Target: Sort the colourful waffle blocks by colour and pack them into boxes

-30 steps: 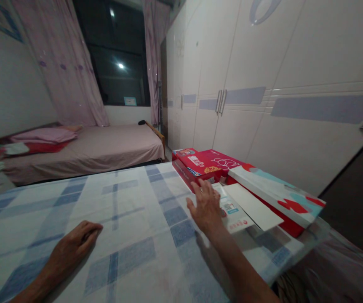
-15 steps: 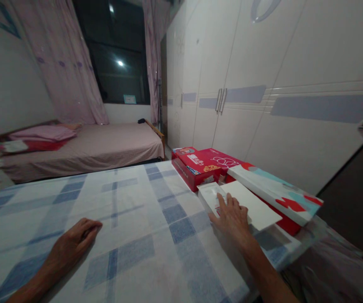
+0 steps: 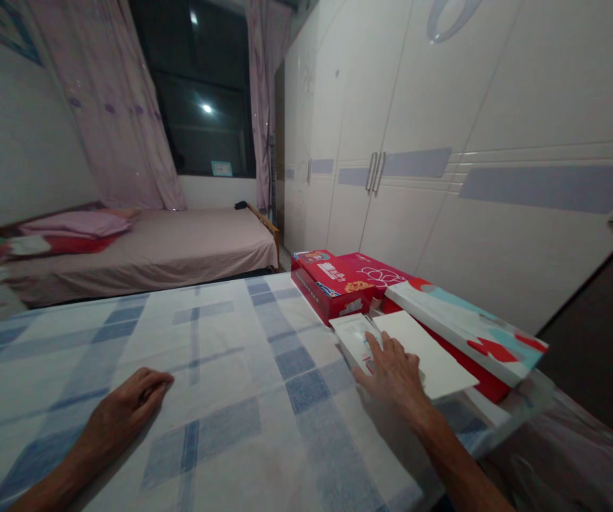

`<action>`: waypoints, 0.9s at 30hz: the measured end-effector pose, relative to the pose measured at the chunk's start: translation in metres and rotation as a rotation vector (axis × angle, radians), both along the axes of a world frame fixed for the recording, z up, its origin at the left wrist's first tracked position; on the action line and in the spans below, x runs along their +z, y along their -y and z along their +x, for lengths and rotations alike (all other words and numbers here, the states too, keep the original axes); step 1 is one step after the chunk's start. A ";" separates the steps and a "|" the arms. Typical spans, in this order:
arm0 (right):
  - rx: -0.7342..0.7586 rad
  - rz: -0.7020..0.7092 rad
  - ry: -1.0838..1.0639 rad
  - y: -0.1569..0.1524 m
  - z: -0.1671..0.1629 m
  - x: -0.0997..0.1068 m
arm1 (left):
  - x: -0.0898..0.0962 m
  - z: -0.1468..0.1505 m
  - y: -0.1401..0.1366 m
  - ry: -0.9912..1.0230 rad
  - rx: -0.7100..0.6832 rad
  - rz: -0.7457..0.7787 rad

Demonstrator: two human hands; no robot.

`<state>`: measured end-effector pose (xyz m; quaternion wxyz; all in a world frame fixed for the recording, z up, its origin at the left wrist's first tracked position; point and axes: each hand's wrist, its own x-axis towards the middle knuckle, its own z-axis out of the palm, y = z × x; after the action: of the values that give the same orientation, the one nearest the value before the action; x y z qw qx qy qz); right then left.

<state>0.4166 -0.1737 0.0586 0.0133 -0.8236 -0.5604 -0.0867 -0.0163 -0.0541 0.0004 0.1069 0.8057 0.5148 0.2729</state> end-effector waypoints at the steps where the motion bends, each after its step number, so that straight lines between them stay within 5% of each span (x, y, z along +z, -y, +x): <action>1: -0.016 -0.017 -0.013 -0.002 0.001 0.001 | 0.000 0.000 0.000 0.001 -0.003 -0.002; 6: -0.022 -0.055 -0.020 -0.007 -0.004 0.006 | 0.000 0.001 0.000 0.014 -0.011 0.002; 14: 0.205 -0.007 -0.043 0.005 -0.014 -0.001 | 0.004 0.003 0.002 0.022 -0.007 0.008; 27: 0.215 0.044 -0.051 0.014 -0.017 0.005 | 0.003 0.003 0.003 0.029 -0.010 0.025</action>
<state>0.3995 -0.1880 0.0632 0.0552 -0.7600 -0.6430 -0.0761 -0.0129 -0.0567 0.0031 0.1057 0.8053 0.5058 0.2905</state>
